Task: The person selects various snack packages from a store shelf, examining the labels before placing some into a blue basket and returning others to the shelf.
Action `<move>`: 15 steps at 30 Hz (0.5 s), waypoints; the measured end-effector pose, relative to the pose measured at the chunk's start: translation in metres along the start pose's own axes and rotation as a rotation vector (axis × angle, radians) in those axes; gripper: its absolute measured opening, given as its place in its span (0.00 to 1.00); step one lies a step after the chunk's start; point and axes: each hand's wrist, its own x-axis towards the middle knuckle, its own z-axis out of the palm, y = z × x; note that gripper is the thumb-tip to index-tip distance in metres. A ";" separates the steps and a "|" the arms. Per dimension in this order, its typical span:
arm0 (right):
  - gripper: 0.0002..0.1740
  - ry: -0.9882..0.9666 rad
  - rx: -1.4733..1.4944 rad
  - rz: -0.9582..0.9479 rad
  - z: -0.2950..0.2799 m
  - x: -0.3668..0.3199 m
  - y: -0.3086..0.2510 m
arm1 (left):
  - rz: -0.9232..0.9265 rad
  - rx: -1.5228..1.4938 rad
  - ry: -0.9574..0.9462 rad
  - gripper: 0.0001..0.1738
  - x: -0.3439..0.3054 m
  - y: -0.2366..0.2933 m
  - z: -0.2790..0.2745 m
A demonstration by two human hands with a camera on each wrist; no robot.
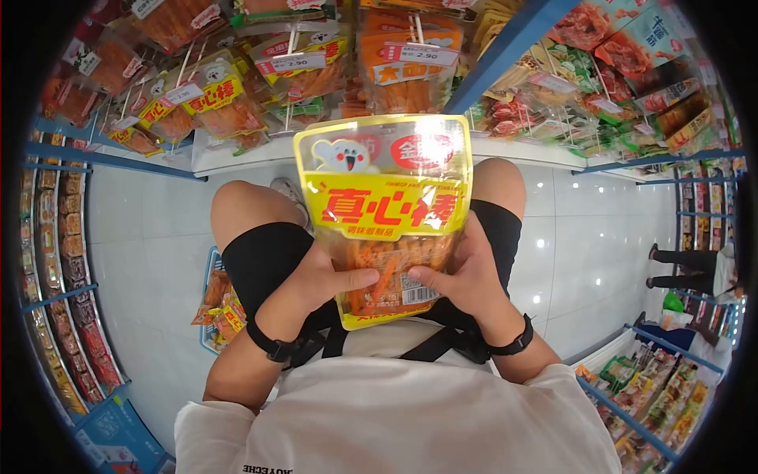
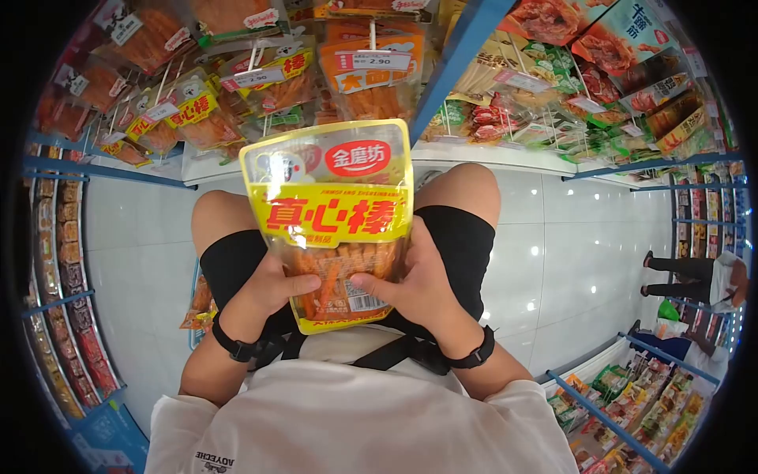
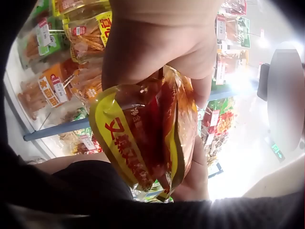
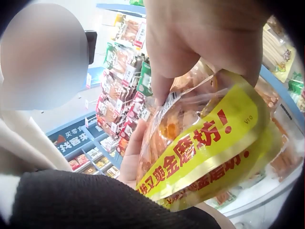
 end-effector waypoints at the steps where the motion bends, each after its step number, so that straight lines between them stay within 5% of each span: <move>1: 0.37 -0.016 -0.033 0.000 -0.001 -0.001 -0.001 | -0.015 0.040 0.046 0.42 0.000 0.001 0.002; 11: 0.36 -0.041 0.022 0.010 -0.014 -0.001 -0.003 | 0.091 0.048 0.152 0.37 0.008 0.015 0.024; 15: 0.38 0.189 -0.379 -0.088 -0.024 -0.003 0.001 | 0.036 0.025 0.245 0.31 0.007 0.011 0.015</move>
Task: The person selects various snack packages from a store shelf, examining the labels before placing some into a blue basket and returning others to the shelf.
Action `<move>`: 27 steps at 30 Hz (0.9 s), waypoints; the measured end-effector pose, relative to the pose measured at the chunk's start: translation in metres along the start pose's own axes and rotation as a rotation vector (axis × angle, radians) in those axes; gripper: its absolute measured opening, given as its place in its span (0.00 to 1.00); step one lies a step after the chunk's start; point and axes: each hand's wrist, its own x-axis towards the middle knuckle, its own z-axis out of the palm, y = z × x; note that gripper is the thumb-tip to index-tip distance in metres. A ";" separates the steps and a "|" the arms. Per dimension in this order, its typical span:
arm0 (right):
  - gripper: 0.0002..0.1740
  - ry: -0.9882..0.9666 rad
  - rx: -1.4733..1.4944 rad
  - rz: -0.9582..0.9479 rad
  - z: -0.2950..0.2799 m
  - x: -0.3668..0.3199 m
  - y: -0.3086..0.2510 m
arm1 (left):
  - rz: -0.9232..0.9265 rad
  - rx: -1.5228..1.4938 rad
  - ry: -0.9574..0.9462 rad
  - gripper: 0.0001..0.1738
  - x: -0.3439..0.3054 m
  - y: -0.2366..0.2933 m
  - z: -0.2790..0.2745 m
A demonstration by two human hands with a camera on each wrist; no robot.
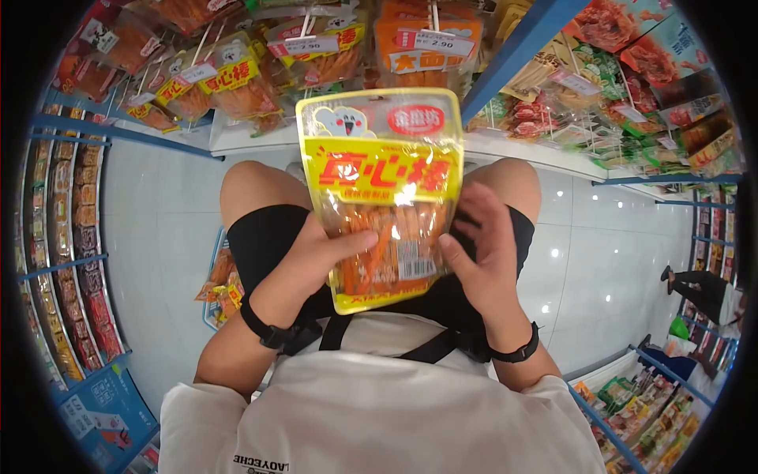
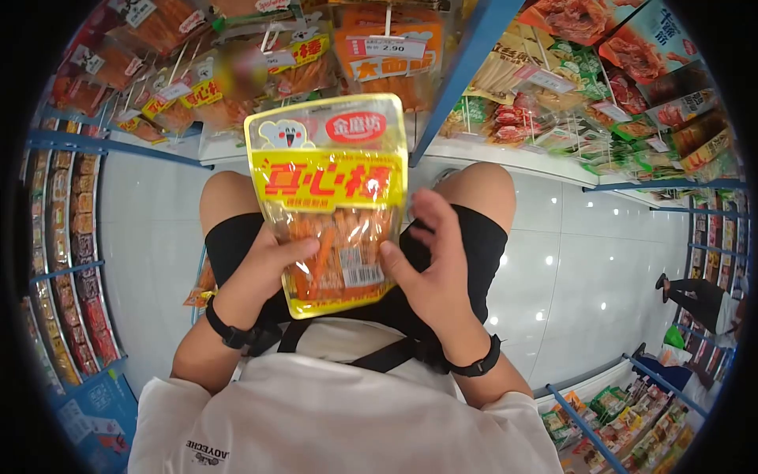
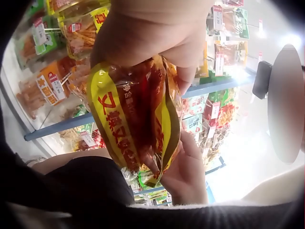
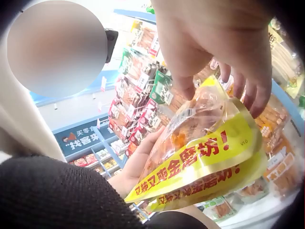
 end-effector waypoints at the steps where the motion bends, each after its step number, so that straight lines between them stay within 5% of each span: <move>1: 0.38 0.026 -0.063 -0.057 -0.002 0.000 -0.001 | 0.015 -0.039 0.024 0.30 0.002 0.001 0.002; 12: 0.23 -0.116 0.204 0.018 -0.002 -0.001 -0.008 | -0.009 -0.310 0.024 0.28 0.003 0.022 -0.007; 21: 0.24 -0.175 0.310 0.248 0.011 -0.002 -0.018 | -0.043 -0.310 -0.012 0.29 -0.010 0.020 -0.017; 27: 0.30 -0.216 0.231 0.222 0.022 -0.002 -0.021 | -0.001 -0.282 -0.042 0.30 -0.017 0.022 -0.022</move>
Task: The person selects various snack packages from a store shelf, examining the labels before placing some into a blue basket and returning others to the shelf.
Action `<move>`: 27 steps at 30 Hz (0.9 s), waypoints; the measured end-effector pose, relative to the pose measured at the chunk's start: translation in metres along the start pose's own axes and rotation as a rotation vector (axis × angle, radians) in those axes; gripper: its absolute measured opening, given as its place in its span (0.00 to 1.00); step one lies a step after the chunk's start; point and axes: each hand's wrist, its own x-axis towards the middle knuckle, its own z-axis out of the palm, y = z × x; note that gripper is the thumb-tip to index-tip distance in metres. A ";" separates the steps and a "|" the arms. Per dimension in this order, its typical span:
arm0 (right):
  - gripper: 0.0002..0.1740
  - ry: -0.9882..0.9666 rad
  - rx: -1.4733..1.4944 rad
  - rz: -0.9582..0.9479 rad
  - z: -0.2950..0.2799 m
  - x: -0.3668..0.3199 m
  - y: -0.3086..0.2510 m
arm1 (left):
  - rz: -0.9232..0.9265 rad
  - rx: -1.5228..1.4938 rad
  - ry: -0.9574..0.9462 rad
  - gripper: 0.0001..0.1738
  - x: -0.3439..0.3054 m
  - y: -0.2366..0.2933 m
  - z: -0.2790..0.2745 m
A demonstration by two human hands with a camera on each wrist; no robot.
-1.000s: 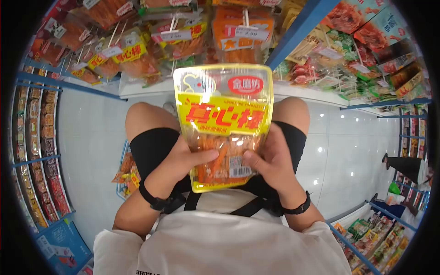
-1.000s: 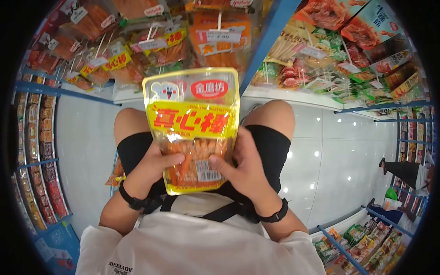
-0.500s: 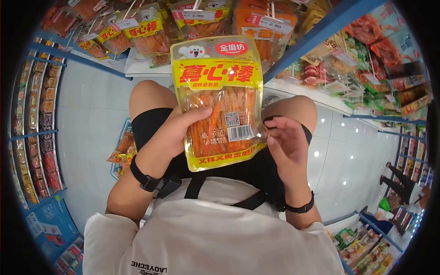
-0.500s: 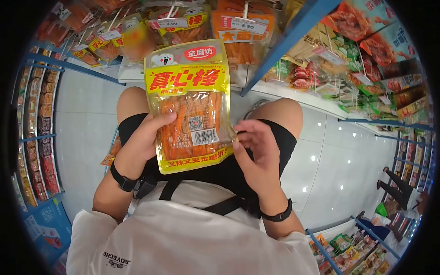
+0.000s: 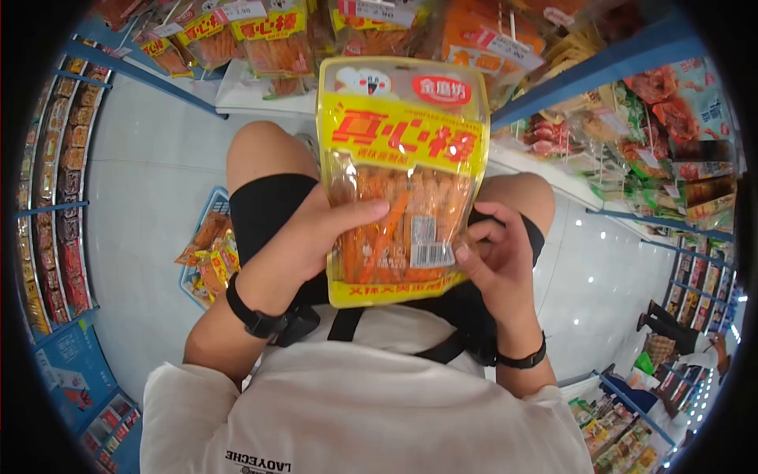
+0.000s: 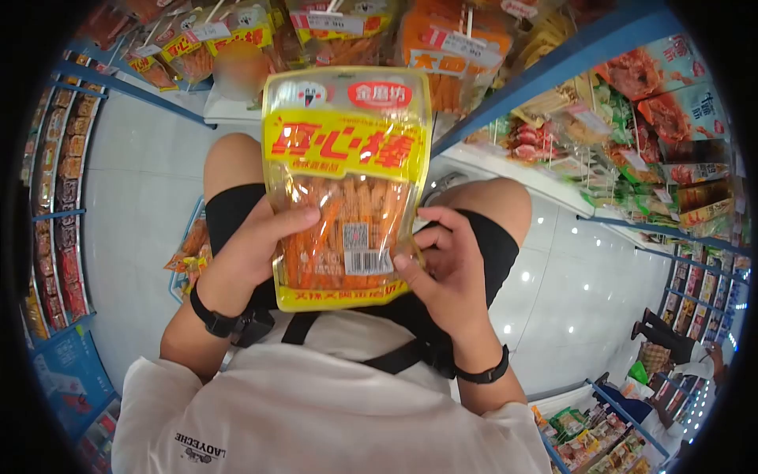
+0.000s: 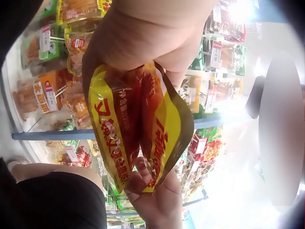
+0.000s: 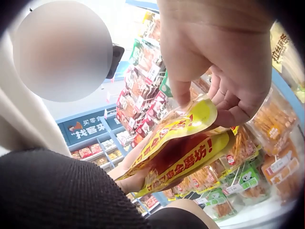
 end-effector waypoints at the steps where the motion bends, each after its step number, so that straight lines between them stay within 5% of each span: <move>1: 0.32 -0.001 -0.007 -0.007 0.002 0.000 -0.001 | 0.004 0.029 0.027 0.31 -0.001 -0.002 -0.004; 13: 0.31 -0.027 -0.510 -0.459 0.015 0.002 0.010 | 0.190 0.097 0.069 0.31 -0.018 -0.004 -0.025; 16: 0.30 -0.029 -0.454 -0.402 0.019 0.003 0.004 | 0.310 0.212 0.012 0.31 -0.022 -0.002 -0.029; 27: 0.28 -0.028 -0.475 -0.464 0.019 0.007 0.002 | 0.315 0.230 -0.024 0.34 -0.023 -0.003 -0.031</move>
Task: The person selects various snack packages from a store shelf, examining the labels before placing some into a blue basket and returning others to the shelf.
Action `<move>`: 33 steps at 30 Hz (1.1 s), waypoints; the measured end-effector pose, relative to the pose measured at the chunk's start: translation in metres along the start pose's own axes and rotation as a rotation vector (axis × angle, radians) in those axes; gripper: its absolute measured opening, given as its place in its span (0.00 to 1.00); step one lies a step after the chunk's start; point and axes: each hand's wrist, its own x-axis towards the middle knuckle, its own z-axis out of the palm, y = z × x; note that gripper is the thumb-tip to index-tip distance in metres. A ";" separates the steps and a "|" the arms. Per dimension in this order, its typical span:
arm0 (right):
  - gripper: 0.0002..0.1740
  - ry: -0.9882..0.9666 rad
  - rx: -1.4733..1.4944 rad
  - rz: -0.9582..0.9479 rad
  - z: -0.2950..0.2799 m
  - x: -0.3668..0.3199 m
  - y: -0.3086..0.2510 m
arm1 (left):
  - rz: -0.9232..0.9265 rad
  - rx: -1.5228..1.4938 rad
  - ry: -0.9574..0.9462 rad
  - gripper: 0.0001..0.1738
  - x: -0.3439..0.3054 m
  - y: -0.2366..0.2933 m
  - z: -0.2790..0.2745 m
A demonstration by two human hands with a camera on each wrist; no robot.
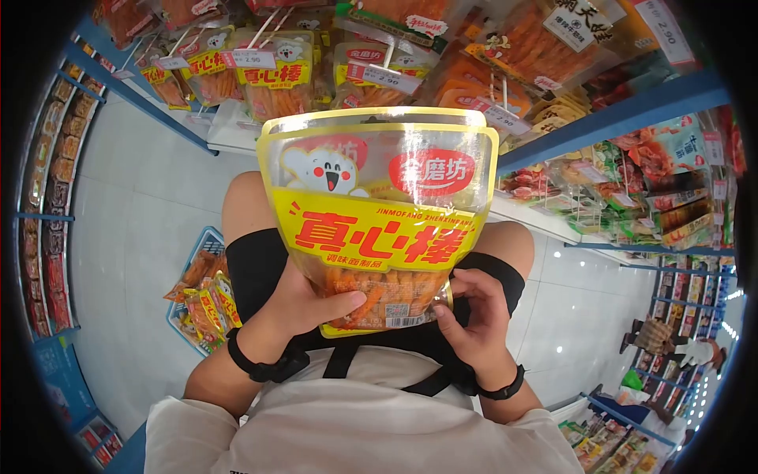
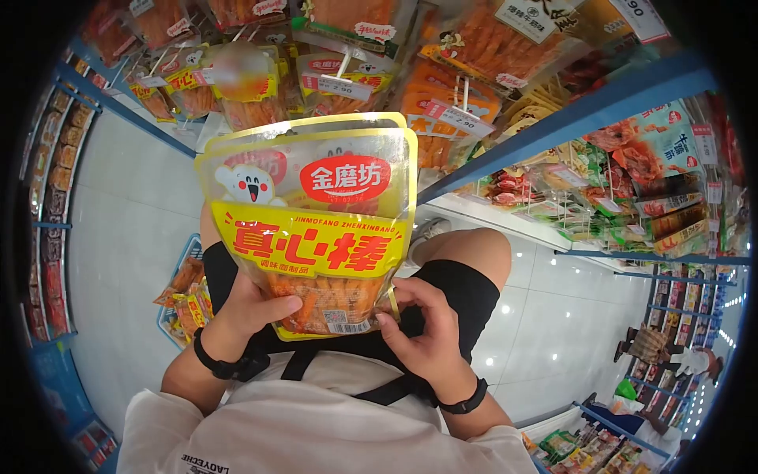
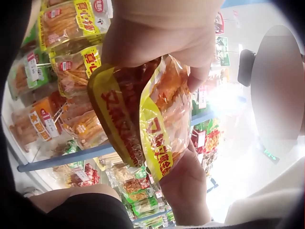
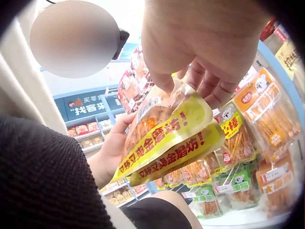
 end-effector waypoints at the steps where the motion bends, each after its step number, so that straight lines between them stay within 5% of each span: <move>1: 0.28 0.006 0.008 -0.007 -0.001 0.000 0.001 | 0.000 -0.002 0.006 0.35 0.001 -0.002 0.000; 17: 0.26 0.139 0.068 0.008 -0.027 -0.016 0.016 | -0.032 0.067 -0.017 0.34 0.022 -0.006 0.038; 24: 0.32 0.219 -0.310 -0.036 -0.034 -0.006 -0.003 | -0.050 0.051 0.070 0.27 0.041 -0.014 0.060; 26: 0.43 0.082 -0.200 0.021 -0.025 0.004 -0.017 | -0.055 0.106 0.037 0.29 0.039 -0.018 0.062; 28: 0.58 -0.014 -0.048 0.093 -0.017 0.006 -0.011 | 0.137 0.346 -0.169 0.33 0.036 -0.020 0.067; 30: 0.57 0.028 0.416 0.262 -0.016 0.004 0.003 | 0.075 0.268 -0.271 0.37 0.032 -0.013 0.071; 33: 0.44 0.127 1.043 0.586 -0.037 0.001 0.008 | 0.211 0.696 -0.414 0.31 0.032 0.008 0.076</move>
